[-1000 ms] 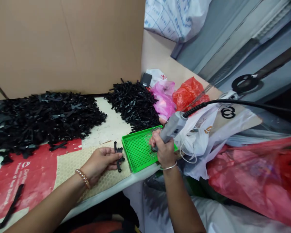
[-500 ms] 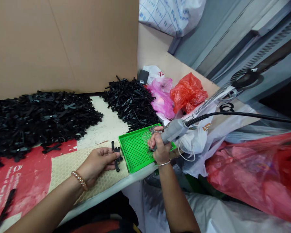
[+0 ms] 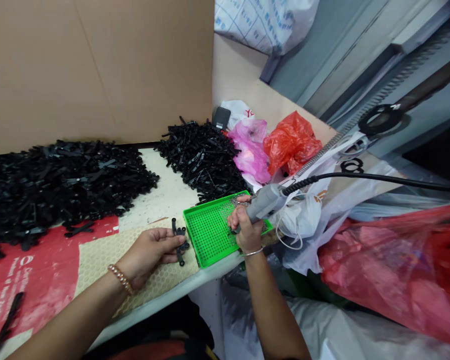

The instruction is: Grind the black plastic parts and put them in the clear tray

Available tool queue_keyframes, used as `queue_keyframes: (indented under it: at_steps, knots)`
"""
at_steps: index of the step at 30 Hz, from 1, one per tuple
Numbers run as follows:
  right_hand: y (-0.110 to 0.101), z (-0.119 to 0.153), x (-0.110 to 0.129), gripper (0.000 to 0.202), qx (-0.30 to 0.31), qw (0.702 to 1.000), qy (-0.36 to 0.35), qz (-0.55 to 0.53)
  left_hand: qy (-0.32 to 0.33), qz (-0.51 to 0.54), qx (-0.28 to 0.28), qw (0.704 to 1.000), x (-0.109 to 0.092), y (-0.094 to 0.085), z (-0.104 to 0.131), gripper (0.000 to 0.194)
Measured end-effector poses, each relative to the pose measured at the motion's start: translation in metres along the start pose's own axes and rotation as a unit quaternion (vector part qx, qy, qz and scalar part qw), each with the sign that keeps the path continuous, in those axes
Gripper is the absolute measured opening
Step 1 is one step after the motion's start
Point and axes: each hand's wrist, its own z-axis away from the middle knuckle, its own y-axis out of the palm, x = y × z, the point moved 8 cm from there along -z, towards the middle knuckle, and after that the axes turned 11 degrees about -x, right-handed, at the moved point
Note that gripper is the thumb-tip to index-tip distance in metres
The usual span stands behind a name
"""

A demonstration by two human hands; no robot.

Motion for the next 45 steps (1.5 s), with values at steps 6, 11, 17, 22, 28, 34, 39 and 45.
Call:
queue_keyframes:
  at_steps: [6, 11, 17, 22, 28, 34, 39, 45]
  knots:
    - [0.000, 0.001, -0.003, 0.023, 0.005, 1.000, 0.003, 0.013, 0.000, -0.008, 0.001, 1.000, 0.001, -0.001, -0.001, 0.038]
    - [-0.001, 0.000, 0.000, 0.025, -0.011, 1.000, 0.007, 0.011, 0.007, 0.004, 0.001, 1.000, -0.001, -0.001, 0.000, 0.038]
    - [0.028, -0.002, 0.037, 0.031, -0.047, 0.996, -0.012, -0.071, 0.011, 0.014, 0.015, 1.000, -0.002, 0.003, 0.002, 0.033]
    - [0.084, 0.007, 0.032, 0.036, -0.006, 0.994, 0.037, -0.105, 0.026, 0.009, 0.017, 0.999, -0.001, 0.003, -0.002, 0.037]
    - [0.117, 0.017, 0.009, 0.036, 0.025, 0.986, 0.096, -0.136, 0.036, 0.010, 0.024, 0.999, 0.001, 0.003, -0.004, 0.042]
    - [0.116, 0.019, 0.006, 0.038, 0.010, 0.989, 0.091, -0.115, 0.041, 0.014, 0.019, 0.999, 0.000, 0.004, -0.003, 0.041]
    - [0.115, 0.017, 0.007, 0.038, 0.007, 0.991, 0.077, -0.108, 0.038, 0.008, 0.020, 0.999, -0.002, 0.004, -0.001, 0.039]
    - [0.114, 0.017, 0.006, 0.032, 0.012, 0.991, 0.070, -0.115, 0.042, 0.006, 0.018, 0.999, 0.000, 0.004, -0.002, 0.040]
